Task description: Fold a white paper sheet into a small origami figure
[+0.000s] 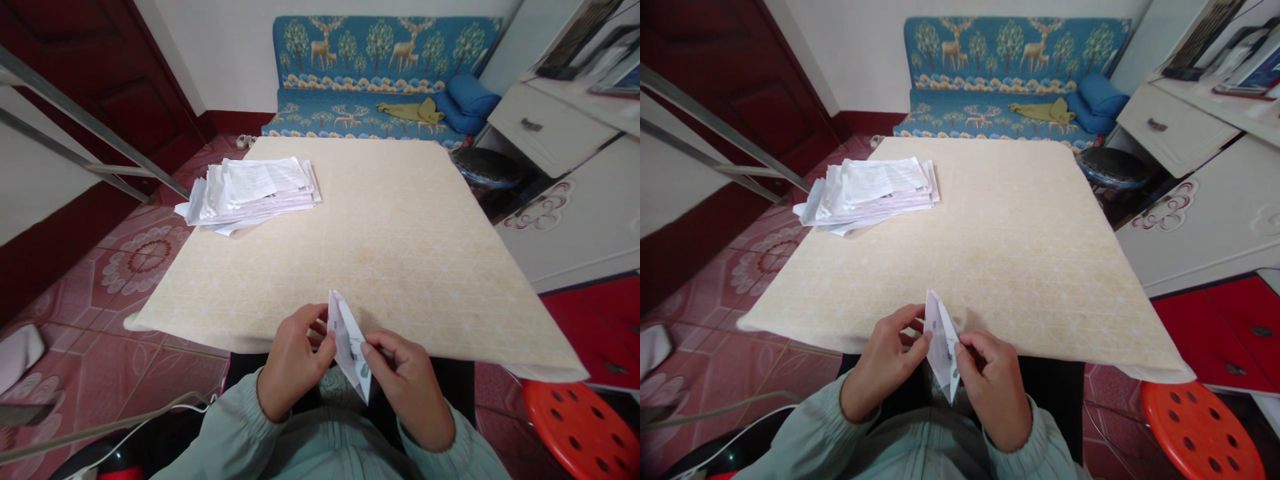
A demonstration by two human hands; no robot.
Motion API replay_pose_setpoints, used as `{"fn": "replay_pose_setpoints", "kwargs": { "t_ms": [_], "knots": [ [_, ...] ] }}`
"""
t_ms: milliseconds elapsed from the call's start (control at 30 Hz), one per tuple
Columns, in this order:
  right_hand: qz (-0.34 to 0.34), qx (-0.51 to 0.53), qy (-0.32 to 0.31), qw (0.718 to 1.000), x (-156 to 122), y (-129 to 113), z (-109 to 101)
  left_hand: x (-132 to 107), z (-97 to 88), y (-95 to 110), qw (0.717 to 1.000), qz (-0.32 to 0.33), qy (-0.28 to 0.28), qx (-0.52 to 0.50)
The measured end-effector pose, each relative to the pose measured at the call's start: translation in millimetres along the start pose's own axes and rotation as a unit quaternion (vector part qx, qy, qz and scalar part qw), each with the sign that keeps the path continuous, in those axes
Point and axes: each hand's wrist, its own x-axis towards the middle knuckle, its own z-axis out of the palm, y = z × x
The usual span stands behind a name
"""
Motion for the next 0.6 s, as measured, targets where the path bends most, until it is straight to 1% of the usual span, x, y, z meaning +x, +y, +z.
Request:
{"fn": "replay_pose_setpoints", "kwargs": {
  "t_ms": [100,200,367,500,600],
  "knots": [
    [-0.026,-0.032,0.009,0.999,-0.3,-0.6,5.6,1.1,2.8,-1.8,0.997,0.007,0.006,0.071],
    [-0.056,-0.087,0.022,0.994,0.7,-2.4,11.5,2.0,5.6,-2.5,0.995,0.007,0.007,0.104],
    [-0.057,-0.211,0.035,0.975,4.4,-6.2,18.0,2.4,7.8,0.3,0.989,0.015,-0.012,0.144],
    [-0.06,-0.263,0.041,0.962,8.2,-5.5,19.6,1.9,5.2,2.6,0.973,0.014,-0.009,0.229],
    [-0.05,-0.301,0.076,0.949,10.9,-4.8,19.2,1.7,2.8,3.9,0.954,0.017,0.001,0.301]
  ]
}}
